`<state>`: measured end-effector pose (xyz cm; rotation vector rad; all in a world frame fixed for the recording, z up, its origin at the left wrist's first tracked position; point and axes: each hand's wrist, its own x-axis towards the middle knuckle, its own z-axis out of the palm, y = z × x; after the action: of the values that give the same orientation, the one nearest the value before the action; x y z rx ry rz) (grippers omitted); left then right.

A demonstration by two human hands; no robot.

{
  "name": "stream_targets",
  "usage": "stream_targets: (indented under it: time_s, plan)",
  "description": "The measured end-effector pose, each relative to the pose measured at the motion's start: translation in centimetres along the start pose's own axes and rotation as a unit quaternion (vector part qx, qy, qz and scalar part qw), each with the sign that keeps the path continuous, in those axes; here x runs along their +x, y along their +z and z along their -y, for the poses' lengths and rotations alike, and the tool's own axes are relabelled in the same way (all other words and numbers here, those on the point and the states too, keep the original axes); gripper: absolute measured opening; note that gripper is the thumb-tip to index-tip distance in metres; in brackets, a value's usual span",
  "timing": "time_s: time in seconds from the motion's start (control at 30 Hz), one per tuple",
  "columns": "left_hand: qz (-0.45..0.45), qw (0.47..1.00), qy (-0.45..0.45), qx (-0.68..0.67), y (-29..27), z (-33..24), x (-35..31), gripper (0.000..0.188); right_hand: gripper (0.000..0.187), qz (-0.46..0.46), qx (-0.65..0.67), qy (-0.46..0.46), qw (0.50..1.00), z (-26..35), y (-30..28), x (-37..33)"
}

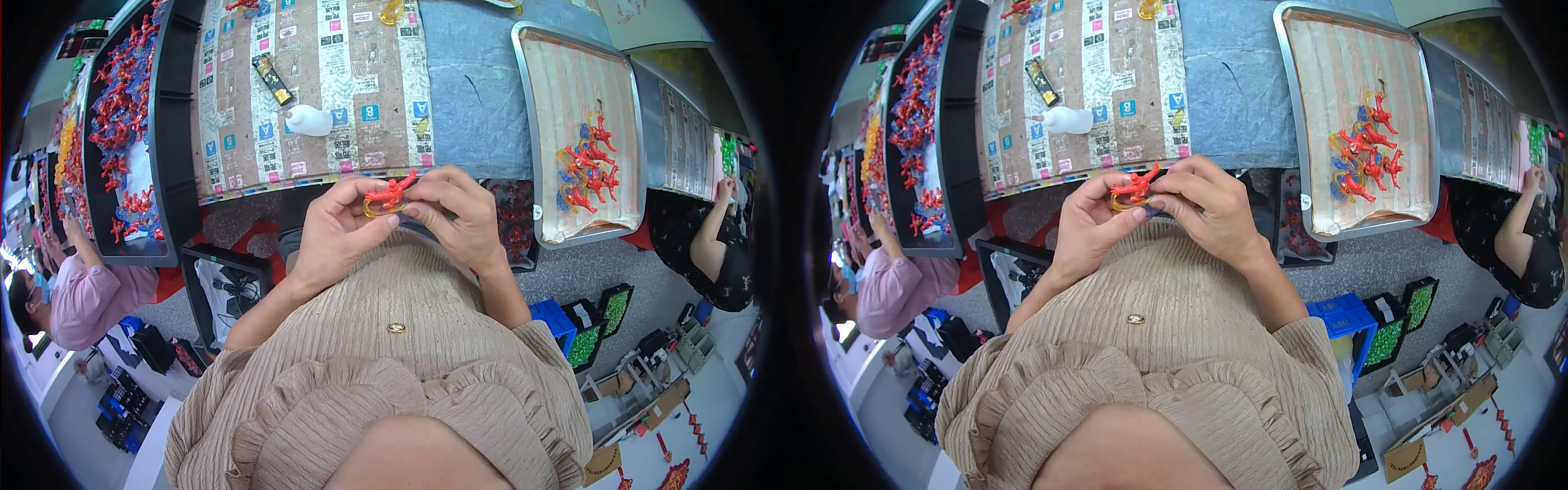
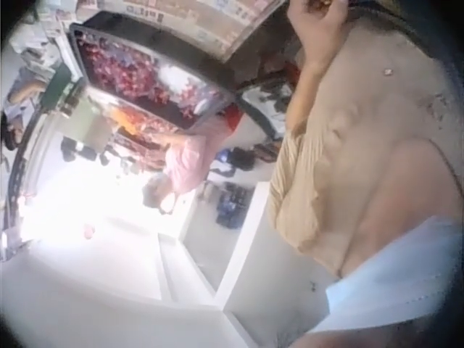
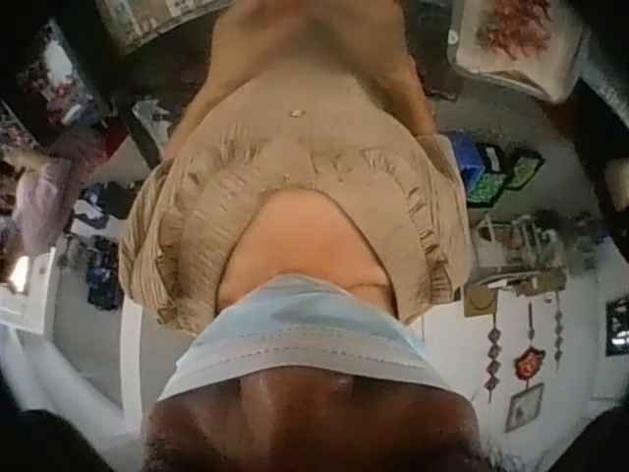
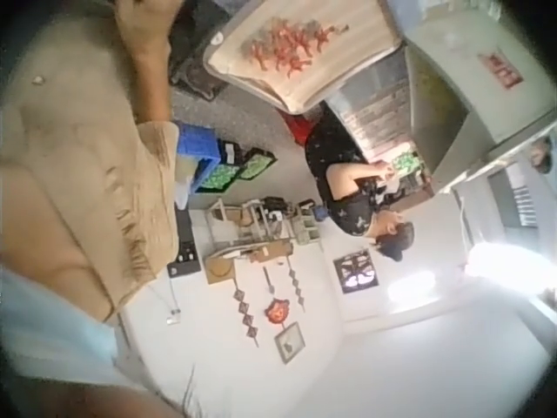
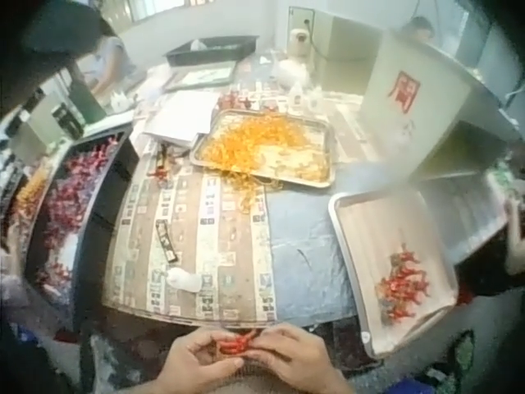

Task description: The person assembles small red and yellow toy figurines by gluing their small parts together with a glue bottle.

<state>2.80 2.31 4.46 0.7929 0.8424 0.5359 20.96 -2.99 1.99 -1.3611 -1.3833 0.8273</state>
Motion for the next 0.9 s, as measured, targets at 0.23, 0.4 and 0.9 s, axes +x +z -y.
stream_targets:
  time_s: [0.23, 0.4, 0.9]
  plan:
    - [-0.023, 0.992, 0.085, 0.091, 0.0, -0.1, 0.2, 0.025, 0.02, 0.0, 0.008, -0.005, 1.0, 0.4, 0.3, 0.1]
    - [-0.023, 0.99, 0.096, 0.103, -0.3, 0.2, 0.3, 0.023, 0.019, -0.028, -0.002, -0.019, 0.999, 1.0, 0.8, 0.1]
    - [-0.03, 0.997, 0.055, 0.036, -0.3, 0.6, 0.7, 0.02, 0.016, -0.06, -0.003, -0.026, 0.998, 0.6, 1.1, -0.1]
